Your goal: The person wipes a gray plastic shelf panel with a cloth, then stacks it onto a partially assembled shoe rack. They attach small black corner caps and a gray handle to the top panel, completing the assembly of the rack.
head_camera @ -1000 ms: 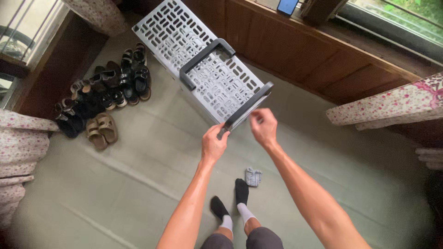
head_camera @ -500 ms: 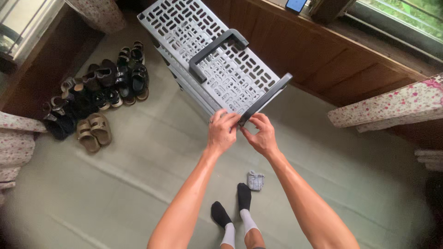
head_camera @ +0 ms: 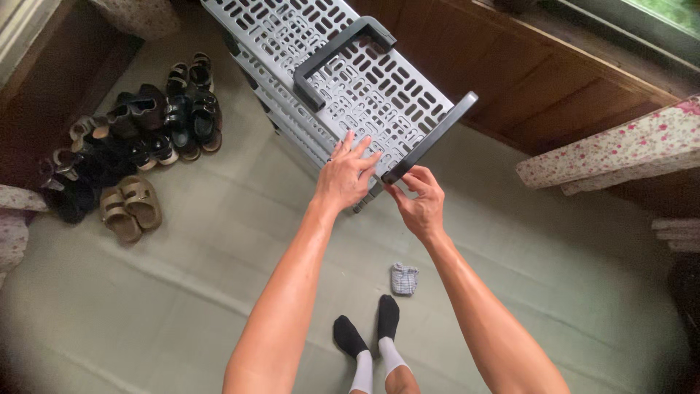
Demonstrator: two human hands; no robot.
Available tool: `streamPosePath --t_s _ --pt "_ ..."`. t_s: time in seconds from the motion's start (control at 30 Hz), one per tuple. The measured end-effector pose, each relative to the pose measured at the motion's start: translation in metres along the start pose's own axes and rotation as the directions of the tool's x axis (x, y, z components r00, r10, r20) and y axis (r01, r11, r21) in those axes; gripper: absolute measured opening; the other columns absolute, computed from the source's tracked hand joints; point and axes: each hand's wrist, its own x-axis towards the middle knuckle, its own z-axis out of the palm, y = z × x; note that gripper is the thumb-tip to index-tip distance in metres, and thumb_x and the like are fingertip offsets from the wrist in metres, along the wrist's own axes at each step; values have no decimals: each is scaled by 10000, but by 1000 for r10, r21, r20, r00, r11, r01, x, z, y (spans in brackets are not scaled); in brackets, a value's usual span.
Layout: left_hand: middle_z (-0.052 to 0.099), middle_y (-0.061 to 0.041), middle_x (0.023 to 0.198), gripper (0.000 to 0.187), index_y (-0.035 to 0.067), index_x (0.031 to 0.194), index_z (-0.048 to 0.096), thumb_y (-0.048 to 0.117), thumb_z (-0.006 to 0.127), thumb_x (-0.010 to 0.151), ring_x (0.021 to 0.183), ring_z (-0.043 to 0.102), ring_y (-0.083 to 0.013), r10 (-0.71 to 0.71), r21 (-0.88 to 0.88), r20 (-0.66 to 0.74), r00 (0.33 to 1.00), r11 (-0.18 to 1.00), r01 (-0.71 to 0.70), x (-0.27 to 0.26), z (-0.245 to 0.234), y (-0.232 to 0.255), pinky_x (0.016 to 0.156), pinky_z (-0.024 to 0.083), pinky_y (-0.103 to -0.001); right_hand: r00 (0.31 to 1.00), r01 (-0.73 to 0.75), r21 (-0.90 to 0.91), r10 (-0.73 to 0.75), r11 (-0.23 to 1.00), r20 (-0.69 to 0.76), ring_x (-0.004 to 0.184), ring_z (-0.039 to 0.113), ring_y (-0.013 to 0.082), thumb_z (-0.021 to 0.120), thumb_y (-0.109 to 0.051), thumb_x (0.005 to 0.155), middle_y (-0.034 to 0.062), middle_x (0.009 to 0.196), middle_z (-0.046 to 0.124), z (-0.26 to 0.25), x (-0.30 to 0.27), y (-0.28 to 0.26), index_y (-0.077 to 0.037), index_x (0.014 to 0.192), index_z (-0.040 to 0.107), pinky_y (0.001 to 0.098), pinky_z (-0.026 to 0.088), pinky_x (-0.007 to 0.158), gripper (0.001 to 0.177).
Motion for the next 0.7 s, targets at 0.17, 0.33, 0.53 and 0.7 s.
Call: streamPosePath --t_s 0.17,0.33,0.53,0.7 --pt "557 -90 1494 328 259 1242 750 241 663 926 1474 351 -412 -41 -21 30 999 999 42 2 -1 1 1200 317 -471 1000 -6 20 6 1000 -8 969 681 185 881 -138 810 57 1109 688 4 -1 2 -122 1104 800 327 551 781 305" --pt "543 -86 1512 315 266 1207 767 255 707 898 1496 322 -417 -56 -53 58 997 997 59 5 -3 0 1204 324 -465 1000 -7 10 7 1000 -5 912 665 178 897 -143 804 55 1080 667 7 2 3 -125 1086 799 319 552 752 299" --pt "476 -141 1547 256 304 1070 832 277 804 817 1526 207 -439 -69 -190 123 990 978 92 7 -7 -1 1218 270 -461 998 35 9 -36 999 43 951 677 174 877 -134 813 56 1098 664 1 5 0 -130 1094 802 311 571 732 291" --pt "454 -154 1573 275 321 1045 834 275 863 775 1548 156 -437 -53 -275 101 993 958 79 3 -1 -4 1243 223 -460 998 36 -22 -35 999 61 928 680 164 875 -140 823 56 1101 677 -5 3 -2 -120 1071 799 300 578 735 260"
